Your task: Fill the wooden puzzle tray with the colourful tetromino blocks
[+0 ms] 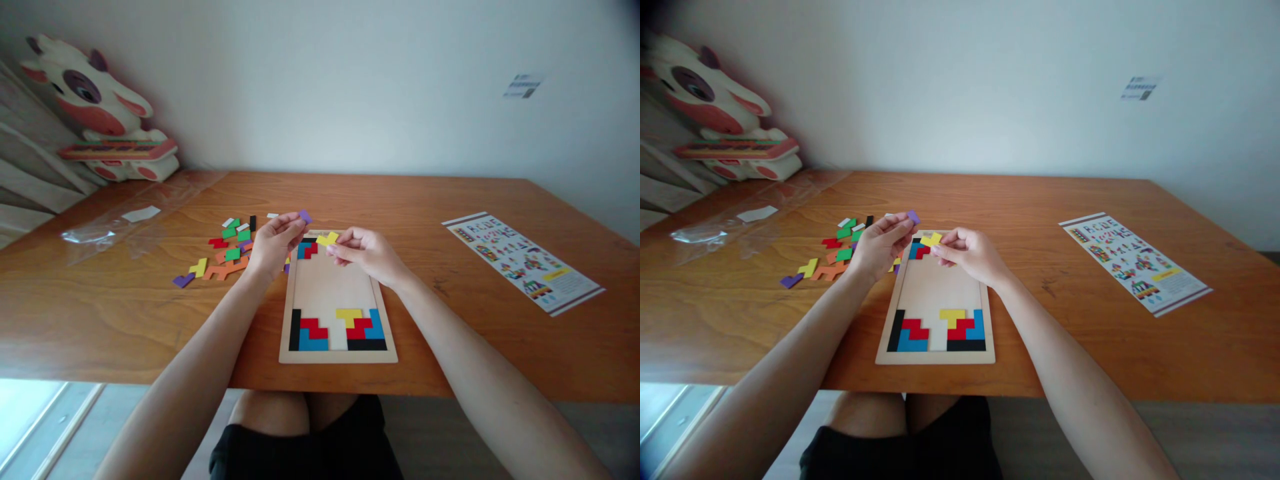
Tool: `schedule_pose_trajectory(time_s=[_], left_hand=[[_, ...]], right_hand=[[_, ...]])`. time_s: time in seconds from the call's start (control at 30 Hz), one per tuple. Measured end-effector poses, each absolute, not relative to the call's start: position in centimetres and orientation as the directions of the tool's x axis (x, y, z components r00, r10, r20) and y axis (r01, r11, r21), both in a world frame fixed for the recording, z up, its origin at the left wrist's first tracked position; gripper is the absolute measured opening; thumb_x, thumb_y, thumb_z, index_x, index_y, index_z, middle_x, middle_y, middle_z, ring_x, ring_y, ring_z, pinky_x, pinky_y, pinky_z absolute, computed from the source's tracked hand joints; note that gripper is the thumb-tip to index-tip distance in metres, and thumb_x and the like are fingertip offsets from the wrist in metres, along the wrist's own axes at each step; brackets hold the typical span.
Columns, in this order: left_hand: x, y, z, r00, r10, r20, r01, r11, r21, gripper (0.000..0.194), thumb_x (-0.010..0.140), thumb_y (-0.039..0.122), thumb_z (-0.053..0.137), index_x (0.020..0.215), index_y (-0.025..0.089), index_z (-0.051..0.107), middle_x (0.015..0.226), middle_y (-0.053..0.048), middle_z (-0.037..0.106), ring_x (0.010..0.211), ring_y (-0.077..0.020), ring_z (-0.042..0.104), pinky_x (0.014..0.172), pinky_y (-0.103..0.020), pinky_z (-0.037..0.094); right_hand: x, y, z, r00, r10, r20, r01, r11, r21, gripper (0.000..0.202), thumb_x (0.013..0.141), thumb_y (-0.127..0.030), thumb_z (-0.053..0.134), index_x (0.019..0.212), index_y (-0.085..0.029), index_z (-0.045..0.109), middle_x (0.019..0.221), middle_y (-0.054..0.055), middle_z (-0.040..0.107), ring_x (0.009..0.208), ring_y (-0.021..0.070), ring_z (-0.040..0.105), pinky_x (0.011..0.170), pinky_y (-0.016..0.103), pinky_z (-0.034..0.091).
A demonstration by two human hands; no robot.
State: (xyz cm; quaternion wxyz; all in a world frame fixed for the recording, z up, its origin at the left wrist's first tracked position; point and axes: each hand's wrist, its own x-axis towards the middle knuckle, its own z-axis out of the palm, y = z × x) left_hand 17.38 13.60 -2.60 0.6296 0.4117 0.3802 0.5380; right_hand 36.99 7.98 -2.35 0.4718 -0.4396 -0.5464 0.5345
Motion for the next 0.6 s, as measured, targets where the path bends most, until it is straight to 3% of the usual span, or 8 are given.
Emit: schedule_pose_trajectory(time_s=[0.2, 0.33, 0.4, 0.47, 0.53, 0.6], left_hand=[[17.2, 13.7, -2.0, 0.178, 0.978, -0.105, -0.427, 0.174, 0.887, 0.022, 0.070, 0.023, 0.084, 0.085, 0.015, 0.069, 0.081, -0.001, 0.068, 0.075, -0.0084, 0.064, 0.067, -0.017, 0.051], [17.2, 13.7, -2.4, 0.202, 0.976, -0.081, -0.388, 0.155, 0.908, 0.024, 0.069, 0.027, 0.083, 0.085, 0.016, 0.069, 0.082, -0.001, 0.068, 0.075, -0.0085, 0.064, 0.065, -0.017, 0.050], [17.2, 13.7, -2.7, 0.191, 0.981, -0.030, -0.231, 0.074, 0.970, 0.023, 0.075, 0.033, 0.078, 0.088, 0.016, 0.069, 0.086, -0.003, 0.069, 0.075, -0.0101, 0.064, 0.066, -0.020, 0.050], [17.2, 13.4, -3.0, 0.185, 0.977, 0.104, 0.089, -0.122, 0.989, 0.021, 0.082, 0.035, 0.071, 0.093, 0.017, 0.070, 0.088, -0.004, 0.071, 0.074, -0.0128, 0.065, 0.068, -0.024, 0.051], [17.2, 13.1, -3.2, 0.272, 0.922, 0.275, 0.429, -0.372, 0.823, 0.017, 0.086, 0.030, 0.065, 0.097, 0.018, 0.071, 0.092, -0.006, 0.072, 0.077, -0.0160, 0.066, 0.073, -0.028, 0.052], [17.3, 12.6, -3.4, 0.400, 0.840, 0.367, 0.593, -0.542, 0.595, 0.016, 0.088, 0.024, 0.060, 0.099, 0.019, 0.071, 0.096, -0.007, 0.072, 0.084, -0.0188, 0.066, 0.079, -0.031, 0.052]], right_hand=[[36.9, 7.9, -2.4, -0.298, 0.952, 0.067, 0.103, 0.102, -0.989, 0.023, 0.079, -0.040, 0.076, 0.090, -0.019, 0.072, 0.080, 0.002, 0.072, 0.066, 0.0117, 0.064, 0.067, 0.030, 0.056], [37.0, 7.8, -2.5, -0.300, 0.954, 0.023, 0.084, 0.050, -0.995, 0.028, 0.074, -0.039, 0.082, 0.081, -0.018, 0.066, 0.076, 0.003, 0.072, 0.068, 0.0127, 0.066, 0.066, 0.029, 0.057], [37.1, 7.7, -2.4, -0.350, 0.937, -0.021, 0.078, 0.007, -0.997, 0.033, 0.070, -0.039, 0.085, 0.085, -0.017, 0.066, 0.074, 0.003, 0.072, 0.065, 0.0126, 0.066, 0.065, 0.028, 0.057], [37.2, 7.5, -2.3, -0.424, 0.905, -0.049, 0.130, 0.008, -0.991, 0.035, 0.071, -0.040, 0.084, 0.091, -0.016, 0.069, 0.079, 0.004, 0.074, 0.067, 0.0124, 0.067, 0.065, 0.027, 0.056], [37.3, 7.4, -2.1, -0.481, 0.874, -0.067, 0.243, 0.059, -0.968, 0.033, 0.074, -0.041, 0.081, 0.095, -0.017, 0.073, 0.085, 0.005, 0.076, 0.072, 0.0133, 0.068, 0.068, 0.027, 0.055], [37.3, 7.2, -1.9, -0.513, 0.854, -0.092, 0.363, 0.118, -0.924, 0.030, 0.077, -0.041, 0.079, 0.097, -0.019, 0.076, 0.087, 0.005, 0.077, 0.076, 0.0145, 0.069, 0.070, 0.026, 0.054]])
